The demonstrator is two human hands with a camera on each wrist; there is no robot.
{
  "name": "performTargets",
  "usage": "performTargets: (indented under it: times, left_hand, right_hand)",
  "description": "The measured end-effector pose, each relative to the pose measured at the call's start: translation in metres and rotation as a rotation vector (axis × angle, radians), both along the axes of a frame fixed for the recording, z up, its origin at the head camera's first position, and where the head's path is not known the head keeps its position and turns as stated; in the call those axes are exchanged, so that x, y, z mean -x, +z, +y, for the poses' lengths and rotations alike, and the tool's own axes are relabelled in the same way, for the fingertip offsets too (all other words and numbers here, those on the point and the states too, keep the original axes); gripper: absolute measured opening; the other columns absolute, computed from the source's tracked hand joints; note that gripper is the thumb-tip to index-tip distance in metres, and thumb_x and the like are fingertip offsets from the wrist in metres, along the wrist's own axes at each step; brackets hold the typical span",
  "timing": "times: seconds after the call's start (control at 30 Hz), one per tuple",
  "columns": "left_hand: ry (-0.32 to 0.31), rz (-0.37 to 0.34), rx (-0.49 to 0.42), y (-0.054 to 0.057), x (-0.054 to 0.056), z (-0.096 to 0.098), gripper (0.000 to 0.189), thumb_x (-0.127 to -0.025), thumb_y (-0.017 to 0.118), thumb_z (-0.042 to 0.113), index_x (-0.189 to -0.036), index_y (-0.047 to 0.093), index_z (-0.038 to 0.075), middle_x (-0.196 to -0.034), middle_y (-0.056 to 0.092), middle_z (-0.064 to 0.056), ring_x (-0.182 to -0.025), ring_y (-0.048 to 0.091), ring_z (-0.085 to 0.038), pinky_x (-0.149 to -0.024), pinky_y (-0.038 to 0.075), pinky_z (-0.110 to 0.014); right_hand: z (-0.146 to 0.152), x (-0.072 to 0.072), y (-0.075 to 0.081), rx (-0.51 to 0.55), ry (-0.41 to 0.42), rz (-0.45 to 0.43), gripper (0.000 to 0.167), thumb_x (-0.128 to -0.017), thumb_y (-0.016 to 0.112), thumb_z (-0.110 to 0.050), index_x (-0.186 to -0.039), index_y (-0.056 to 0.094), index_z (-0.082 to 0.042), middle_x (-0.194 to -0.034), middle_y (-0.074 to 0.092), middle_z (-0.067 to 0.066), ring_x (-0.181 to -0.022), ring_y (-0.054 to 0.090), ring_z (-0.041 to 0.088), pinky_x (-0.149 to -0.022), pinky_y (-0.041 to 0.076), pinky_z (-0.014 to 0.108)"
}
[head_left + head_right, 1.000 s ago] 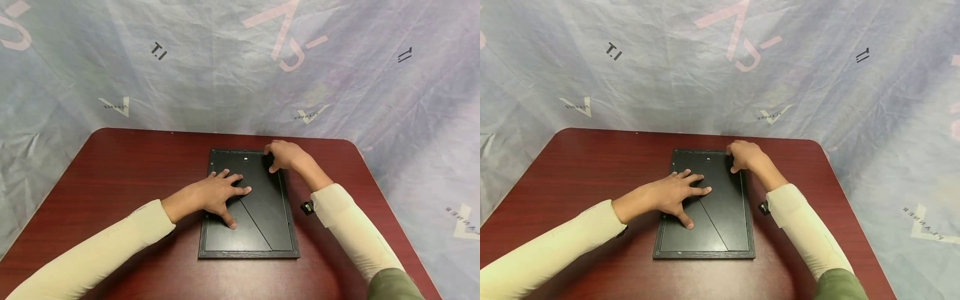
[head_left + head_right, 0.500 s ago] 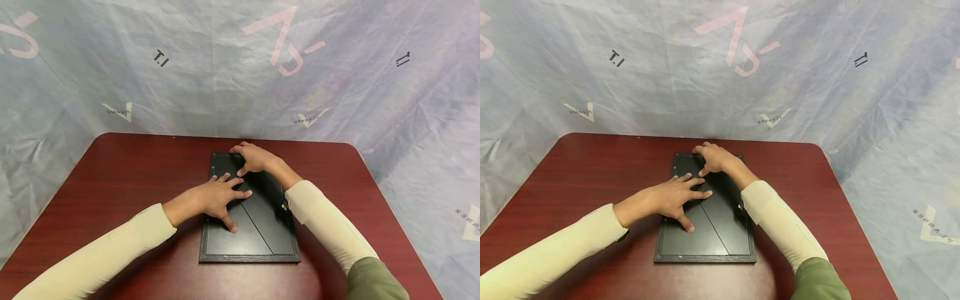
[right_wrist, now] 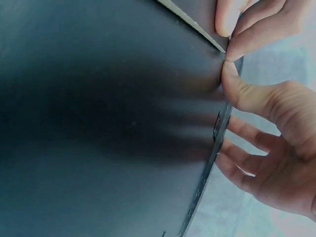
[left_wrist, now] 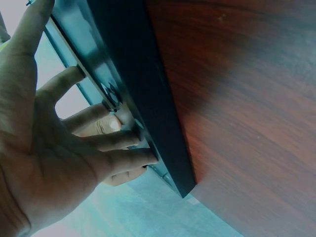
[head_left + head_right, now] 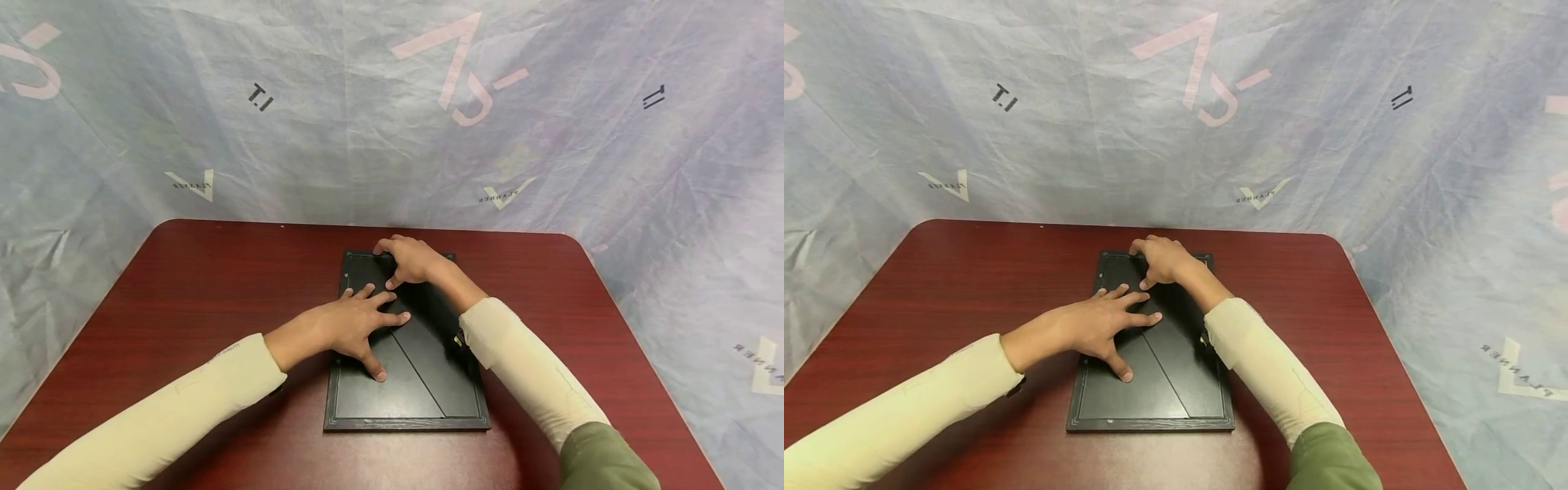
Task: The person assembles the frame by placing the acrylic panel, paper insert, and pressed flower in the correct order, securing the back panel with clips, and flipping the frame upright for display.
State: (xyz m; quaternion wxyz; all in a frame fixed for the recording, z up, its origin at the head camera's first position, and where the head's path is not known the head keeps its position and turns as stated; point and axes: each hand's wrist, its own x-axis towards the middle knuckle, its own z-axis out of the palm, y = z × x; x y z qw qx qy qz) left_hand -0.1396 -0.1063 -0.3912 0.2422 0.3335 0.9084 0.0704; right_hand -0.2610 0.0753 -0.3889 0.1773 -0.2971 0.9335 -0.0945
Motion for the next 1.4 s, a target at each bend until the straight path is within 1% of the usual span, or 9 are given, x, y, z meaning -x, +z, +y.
performTargets:
  times: [0.1, 0.27, 0.53, 0.7, 0.93, 1.2, 1.4]
  left_hand:
    - [0.004, -0.014, -0.003, -0.001, 0.001, 0.000, 0.113, -0.082, 0.092, 0.074, -0.177, 0.037, 0.042, -0.191, 0.018, -0.006, -0.175, 0.008, -0.057, -0.136, 0.017, -0.081]
    - [0.006, -0.017, -0.004, -0.002, 0.003, 0.000, 0.113, -0.082, 0.092, 0.074, -0.176, 0.038, 0.043, -0.191, 0.018, -0.006, -0.175, 0.008, -0.055, -0.136, 0.017, -0.080]
    - [0.012, -0.032, -0.010, -0.001, 0.002, -0.001, 0.114, -0.082, 0.093, 0.073, -0.176, 0.038, 0.042, -0.191, 0.018, -0.007, -0.175, 0.007, -0.055, -0.136, 0.016, -0.080]
    - [0.010, -0.032, -0.008, 0.000, 0.002, -0.001, 0.114, -0.082, 0.093, 0.073, -0.176, 0.038, 0.041, -0.191, 0.018, -0.007, -0.175, 0.007, -0.056, -0.136, 0.016, -0.081]
    - [0.005, -0.012, -0.015, 0.001, 0.003, 0.000, 0.115, -0.080, 0.095, 0.072, -0.176, 0.040, 0.040, -0.190, 0.021, -0.010, -0.174, 0.010, -0.058, -0.133, 0.020, -0.083]
    - [-0.008, -0.004, -0.016, 0.001, 0.003, 0.002, 0.115, -0.081, 0.094, 0.072, -0.176, 0.040, 0.038, -0.190, 0.021, -0.011, -0.174, 0.010, -0.059, -0.133, 0.021, -0.083]
    - [0.000, -0.014, -0.010, 0.001, 0.003, 0.002, 0.115, -0.081, 0.094, 0.072, -0.177, 0.040, 0.038, -0.190, 0.020, -0.011, -0.174, 0.009, -0.058, -0.133, 0.020, -0.083]
  right_hand:
    - [-0.001, 0.000, -0.001, -0.013, 0.002, 0.010, 0.077, -0.097, 0.093, -0.027, -0.163, 0.056, -0.018, -0.168, 0.054, 0.014, -0.153, 0.058, 0.038, -0.127, 0.047, 0.062]
    - [-0.005, 0.000, 0.000, -0.041, 0.010, 0.033, 0.077, -0.096, 0.094, -0.028, -0.162, 0.056, -0.017, -0.166, 0.056, 0.014, -0.151, 0.059, 0.037, -0.123, 0.051, 0.059]
    - [-0.012, 0.000, 0.001, -0.055, -0.008, 0.018, 0.074, -0.096, 0.094, -0.024, -0.161, 0.057, -0.018, -0.167, 0.055, 0.014, -0.152, 0.058, 0.037, -0.122, 0.053, 0.057]
    - [-0.014, -0.001, 0.003, -0.058, -0.011, 0.016, 0.074, -0.097, 0.093, -0.021, -0.161, 0.058, -0.018, -0.169, 0.055, 0.014, -0.152, 0.058, 0.037, -0.120, 0.055, 0.055]
    - [-0.016, -0.005, 0.005, -0.058, -0.002, 0.033, 0.071, -0.097, 0.092, -0.018, -0.161, 0.060, -0.016, -0.166, 0.060, 0.014, -0.150, 0.060, 0.036, -0.117, 0.058, 0.051]
    - [-0.014, -0.008, 0.008, -0.101, -0.024, -0.008, 0.073, -0.100, 0.088, -0.018, -0.166, 0.057, -0.017, -0.176, 0.049, 0.014, -0.160, 0.052, 0.038, -0.124, 0.053, 0.053]
    - [-0.017, -0.010, 0.011, -0.169, 0.011, -0.025, 0.067, -0.105, 0.084, -0.022, -0.166, 0.058, -0.014, -0.181, 0.043, 0.015, -0.169, 0.040, 0.037, -0.127, 0.051, 0.052]
